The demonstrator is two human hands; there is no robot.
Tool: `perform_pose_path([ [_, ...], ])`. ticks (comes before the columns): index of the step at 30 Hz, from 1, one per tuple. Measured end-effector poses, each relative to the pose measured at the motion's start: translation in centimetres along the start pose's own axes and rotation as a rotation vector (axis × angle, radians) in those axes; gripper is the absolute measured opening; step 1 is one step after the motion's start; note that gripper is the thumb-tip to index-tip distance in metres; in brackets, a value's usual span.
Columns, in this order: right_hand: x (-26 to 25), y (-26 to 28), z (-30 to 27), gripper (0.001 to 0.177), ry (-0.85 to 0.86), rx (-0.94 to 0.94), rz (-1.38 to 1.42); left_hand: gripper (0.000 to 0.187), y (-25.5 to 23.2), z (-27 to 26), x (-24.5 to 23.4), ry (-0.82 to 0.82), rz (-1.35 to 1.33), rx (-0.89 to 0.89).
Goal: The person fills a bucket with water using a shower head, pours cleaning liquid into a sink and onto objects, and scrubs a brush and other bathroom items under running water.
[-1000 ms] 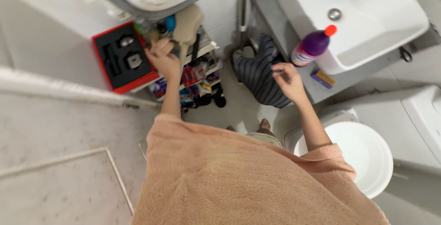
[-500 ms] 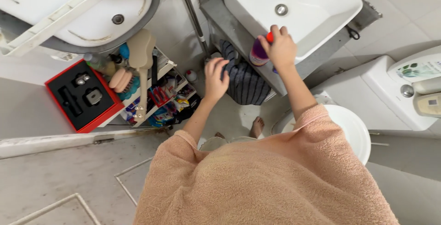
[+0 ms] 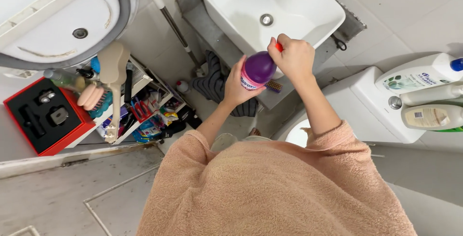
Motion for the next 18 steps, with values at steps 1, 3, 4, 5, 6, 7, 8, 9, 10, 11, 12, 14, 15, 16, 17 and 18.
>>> perform_pose_path([
  [1,-0.5,-0.6,0.3,0.035,-0.019,-0.028,0.023,0.112,-0.6,0.5,0.2,0.018,0.028,0.022],
  [3,-1.3,-2.3,0.6,0.035,-0.055,-0.089,0.069,0.106,-1.5,1.4,0.7,0.066,0.058,0.036],
  [4,-1.6,-3.3,0.7,0.035,-0.034,-0.141,0.121,0.105,-1.7,1.7,0.9,0.098,0.061,0.027],
  [5,-1.9,-4.3,0.8,0.034,-0.013,-0.194,0.174,0.105,-1.9,2.1,1.0,0.129,0.064,0.018],
  [6,-2.3,-5.2,0.8,0.034,0.009,-0.244,0.228,0.105,-1.9,2.3,1.1,0.212,-0.016,-0.02],
  [7,-2.8,-6.1,0.9,0.026,0.106,-0.277,0.247,0.105,-1.8,2.5,1.2,0.295,-0.097,-0.058],
  [8,-3.3,-6.8,1.0,0.019,0.202,-0.308,0.267,0.106,-1.8,2.6,1.3,0.378,-0.176,-0.096],
  [9,-3.8,-7.2,1.2,0.012,0.297,-0.341,0.286,0.106,-1.8,2.8,1.4,0.382,-0.195,-0.091],
  [10,-4.6,-7.4,1.3,0.013,0.356,-0.375,0.457,0.107,-1.7,3.0,1.5,0.386,-0.215,-0.085],
  [11,-5.8,-7.8,1.5,0.021,0.413,-0.408,0.629,0.108,-1.6,3.2,1.5,0.391,-0.235,-0.079],
  [12,-6.9,-8.0,1.7,0.032,0.47,-0.438,0.8,0.108,-1.4,3.5,1.4,0.39,-0.189,-0.096],
  [14,-8.3,-8.5,2.1,0.069,0.51,-0.347,0.801,0.109,-1.0,4.0,0.7,0.392,-0.098,-0.131],
  [15,-8.7,-8.6,2.1,0.087,0.531,-0.299,0.802,0.109,-1.0,4.3,0.5,0.388,-0.066,-0.116],
  [16,-8.9,-8.7,1.9,0.083,0.521,-0.203,0.81,0.109,-1.0,4.5,0.4,0.39,-0.038,-0.101],
  [17,-8.8,-8.8,1.8,0.079,0.509,-0.107,0.817,0.11,-1.0,4.7,0.4,0.392,-0.01,-0.085],
  [18,-8.9,-8.8,1.6,0.075,0.492,-0.003,0.821,0.109,-1.0,4.9,0.2,0.385,-0.037,-0.071],
])
Point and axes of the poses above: each hand's wrist, its own z-axis towards the middle knuckle, its own x-axis out of the palm, y = z × x, the point moved 2 cm from there along z, towards the middle knuckle, and after that the axes turned 1 degree about -z, right-handed, at the moved point
